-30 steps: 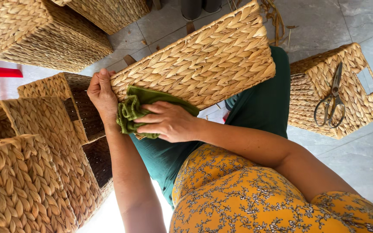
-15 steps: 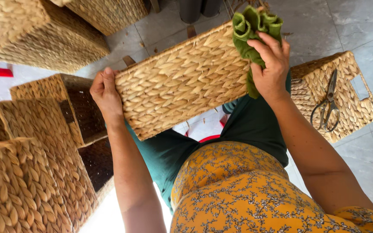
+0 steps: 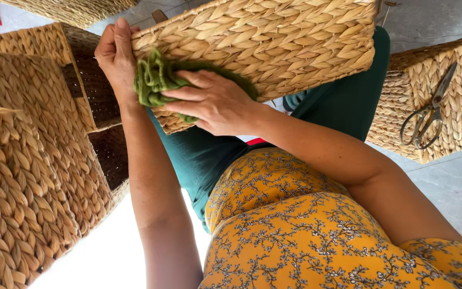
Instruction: The person sits on the floor and wipes woven water hyacinth storage baskets with a green cloth, turning each basket to clean the interior, exterior sides and rim, then uses scissors to trim loose straw ends from a basket.
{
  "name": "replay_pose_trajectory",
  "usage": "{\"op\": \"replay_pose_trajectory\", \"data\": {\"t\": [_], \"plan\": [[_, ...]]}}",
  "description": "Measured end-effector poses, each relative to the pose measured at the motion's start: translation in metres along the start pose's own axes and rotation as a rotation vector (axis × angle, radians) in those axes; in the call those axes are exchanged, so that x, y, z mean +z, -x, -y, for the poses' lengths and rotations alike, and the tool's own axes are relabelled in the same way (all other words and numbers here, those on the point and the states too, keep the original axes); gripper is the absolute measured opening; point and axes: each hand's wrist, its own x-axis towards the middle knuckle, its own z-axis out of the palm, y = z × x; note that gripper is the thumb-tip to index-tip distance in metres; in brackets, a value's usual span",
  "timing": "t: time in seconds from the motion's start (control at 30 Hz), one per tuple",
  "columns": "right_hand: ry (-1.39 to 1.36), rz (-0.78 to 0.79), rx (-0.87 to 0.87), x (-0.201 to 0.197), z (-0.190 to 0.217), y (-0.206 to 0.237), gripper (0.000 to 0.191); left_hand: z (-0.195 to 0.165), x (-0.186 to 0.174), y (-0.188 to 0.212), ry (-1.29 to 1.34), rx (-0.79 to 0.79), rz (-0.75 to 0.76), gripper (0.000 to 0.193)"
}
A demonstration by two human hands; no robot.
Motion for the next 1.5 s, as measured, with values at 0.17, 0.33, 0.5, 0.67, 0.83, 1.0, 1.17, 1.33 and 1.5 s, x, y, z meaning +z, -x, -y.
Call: {"op": "replay_pose_trajectory", "data": {"t": [0.17,0.33,0.5,0.67,0.83,1.0,1.17,1.33,1.5], "plan": [[0.123,-0.072,0.036,-0.028,-0.032,0.031,0.059,-0.012,0.006,0.002,-0.092,-0.084,-0.048,0.042],[0.299,-0.265,0.388,-0.098,-0.082,0.12,0.057,-0.019,0.015,0.002,0.016,-0.096,-0.046,0.041],[0.43,-0.434,0.606,-0.119,-0.086,0.156,0.045,-0.021,0.025,-0.002,-0.013,-0.131,-0.055,0.038],[0.202,-0.353,0.517,-0.075,-0.05,0.108,0.042,-0.022,0.023,0.001,-0.037,-0.132,-0.074,0.037],[0.178,-0.156,0.17,-0.034,-0.02,0.026,0.059,-0.016,0.016,-0.003,0.002,-0.171,-0.089,0.038],[0.044,-0.031,0.001,0.003,0.011,-0.029,0.062,-0.019,0.01,-0.001,0.134,-0.267,-0.116,0.035],[0.102,-0.131,0.034,-0.012,-0.015,-0.001,0.062,-0.021,0.01,0.005,-0.017,-0.233,-0.111,0.037],[0.302,-0.24,0.323,-0.083,-0.057,0.081,0.055,-0.018,0.013,0.005,-0.069,-0.174,-0.077,0.037],[0.361,-0.462,0.588,-0.136,-0.072,0.142,0.047,-0.018,0.018,0.001,-0.112,-0.164,-0.058,0.036]]}}
